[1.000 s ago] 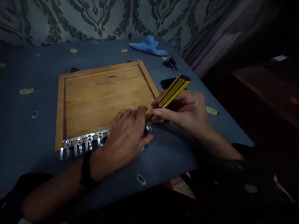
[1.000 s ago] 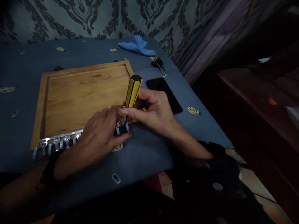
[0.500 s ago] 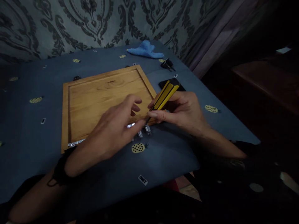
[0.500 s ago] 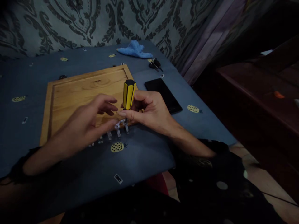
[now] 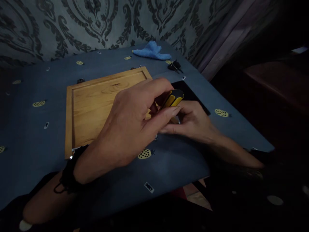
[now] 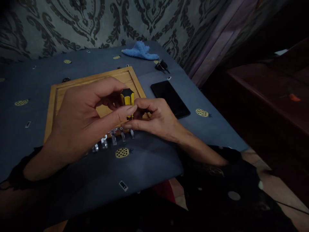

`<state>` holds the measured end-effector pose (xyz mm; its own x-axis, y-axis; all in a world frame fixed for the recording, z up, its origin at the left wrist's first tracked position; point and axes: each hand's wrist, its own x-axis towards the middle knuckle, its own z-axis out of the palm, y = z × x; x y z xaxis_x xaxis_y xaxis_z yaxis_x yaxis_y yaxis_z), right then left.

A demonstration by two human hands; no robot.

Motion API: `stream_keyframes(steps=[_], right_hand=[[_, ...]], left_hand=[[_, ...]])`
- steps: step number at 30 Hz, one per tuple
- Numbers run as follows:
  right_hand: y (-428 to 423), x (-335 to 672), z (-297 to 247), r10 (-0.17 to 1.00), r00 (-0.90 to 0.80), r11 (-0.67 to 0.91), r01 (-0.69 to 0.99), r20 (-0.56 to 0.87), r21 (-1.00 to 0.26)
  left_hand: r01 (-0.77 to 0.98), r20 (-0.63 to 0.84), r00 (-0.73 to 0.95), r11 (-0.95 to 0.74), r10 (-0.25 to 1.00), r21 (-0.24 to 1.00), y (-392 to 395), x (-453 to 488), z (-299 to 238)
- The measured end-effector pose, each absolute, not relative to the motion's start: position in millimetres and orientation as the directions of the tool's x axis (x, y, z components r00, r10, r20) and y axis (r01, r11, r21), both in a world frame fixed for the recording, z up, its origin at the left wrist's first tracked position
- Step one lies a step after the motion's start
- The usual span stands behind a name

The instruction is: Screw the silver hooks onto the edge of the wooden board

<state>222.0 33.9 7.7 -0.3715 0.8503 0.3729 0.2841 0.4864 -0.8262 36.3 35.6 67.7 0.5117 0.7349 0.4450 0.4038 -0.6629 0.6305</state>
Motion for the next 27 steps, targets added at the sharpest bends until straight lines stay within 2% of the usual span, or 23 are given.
stream_keyframes(steps=[4, 6, 9, 18, 22, 27], right_hand=[[30.7, 235.1, -8.4, 0.734, -0.560, 0.648, 0.405, 0.385, -0.646], [27.8, 238.5, -17.0, 0.704, -0.591, 0.699, 0.474, 0.395, -0.535], [25.3, 238.7, -25.1, 0.683, -0.612, 0.726, 0.509, 0.399, -0.461], [28.6, 237.6, -32.7, 0.661, -0.634, 0.747, 0.506, 0.400, -0.431], [28.0, 237.4, -28.8, 0.684, -0.644, 0.716, 0.506, 0.342, -0.481], [28.1, 236.1, -22.1, 0.716, -0.633, 0.675, 0.520, 0.294, -0.523]], left_hand=[[0.384, 0.448, 0.546, -0.687, 0.708, 0.617, 38.5, 33.7, 68.5], [0.377, 0.449, 0.564, -0.700, 0.693, 0.607, 40.1, 33.1, 69.0], [0.379, 0.464, 0.565, -0.714, 0.682, 0.589, 41.7, 32.7, 68.8], [0.435, 0.477, 0.562, -0.732, 0.675, 0.524, 41.0, 30.8, 68.6], [0.459, 0.456, 0.590, -0.741, 0.667, 0.490, 39.6, 32.0, 71.9], [0.451, 0.438, 0.590, -0.727, 0.678, 0.518, 37.0, 31.5, 72.5]])
